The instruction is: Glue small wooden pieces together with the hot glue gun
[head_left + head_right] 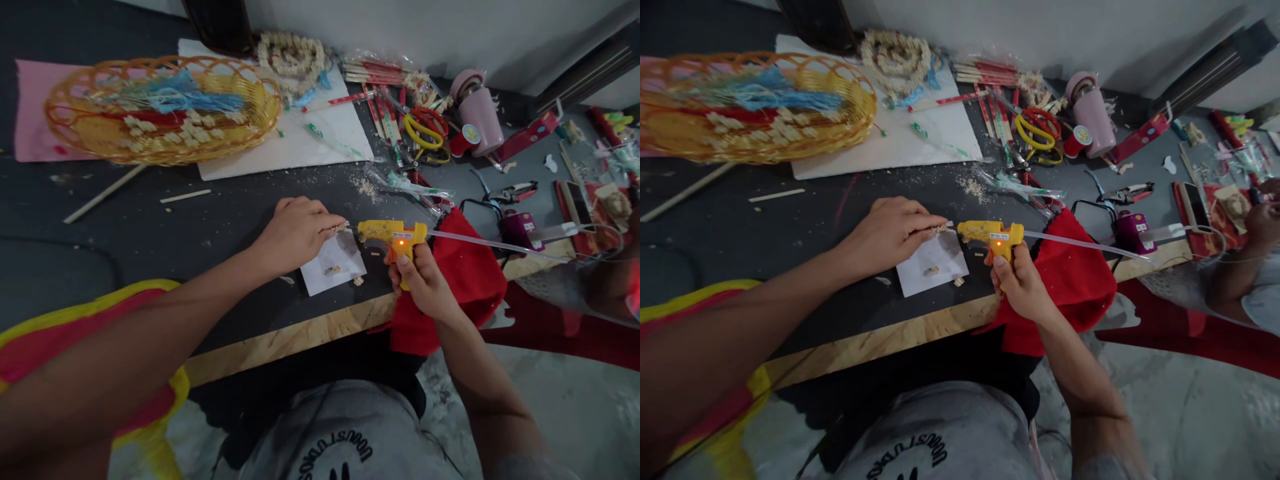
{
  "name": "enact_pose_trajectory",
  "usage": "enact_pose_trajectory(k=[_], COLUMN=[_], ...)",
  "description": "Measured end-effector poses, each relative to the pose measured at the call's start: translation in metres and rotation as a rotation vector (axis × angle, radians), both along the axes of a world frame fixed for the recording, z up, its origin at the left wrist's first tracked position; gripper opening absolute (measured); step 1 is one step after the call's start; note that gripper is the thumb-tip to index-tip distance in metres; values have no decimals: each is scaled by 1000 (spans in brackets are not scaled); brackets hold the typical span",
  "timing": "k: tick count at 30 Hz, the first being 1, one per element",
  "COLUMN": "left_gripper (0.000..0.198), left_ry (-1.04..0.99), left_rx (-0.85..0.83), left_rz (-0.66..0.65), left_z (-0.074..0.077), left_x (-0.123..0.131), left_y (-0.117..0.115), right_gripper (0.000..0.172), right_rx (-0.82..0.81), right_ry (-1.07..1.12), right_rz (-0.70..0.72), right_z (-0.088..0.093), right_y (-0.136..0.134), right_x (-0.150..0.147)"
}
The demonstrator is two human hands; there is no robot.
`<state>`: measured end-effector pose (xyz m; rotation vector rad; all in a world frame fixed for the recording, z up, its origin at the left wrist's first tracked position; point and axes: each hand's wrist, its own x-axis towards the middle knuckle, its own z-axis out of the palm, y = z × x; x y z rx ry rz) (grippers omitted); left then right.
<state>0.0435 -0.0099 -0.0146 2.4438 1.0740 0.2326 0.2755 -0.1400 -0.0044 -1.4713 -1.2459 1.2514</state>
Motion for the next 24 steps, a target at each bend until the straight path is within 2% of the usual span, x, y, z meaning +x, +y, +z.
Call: enact_pose_trajectory(k=[13,20,24], left_gripper=[37,39,40], left_ry=[21,91,101], left_rx=[-28,-28,-30], left_rz=[-1,0,0], left_z=[4,7,10], left_x=[1,4,4], left_y=[1,0,-1], right_gripper=[29,33,40], right_rx=[-36,-37,-39], right_ry=[17,148,67], right_rz=[28,-131,-294], right_z=[2,12,18], right_y=[0,10,37], right_x=[2,11,27])
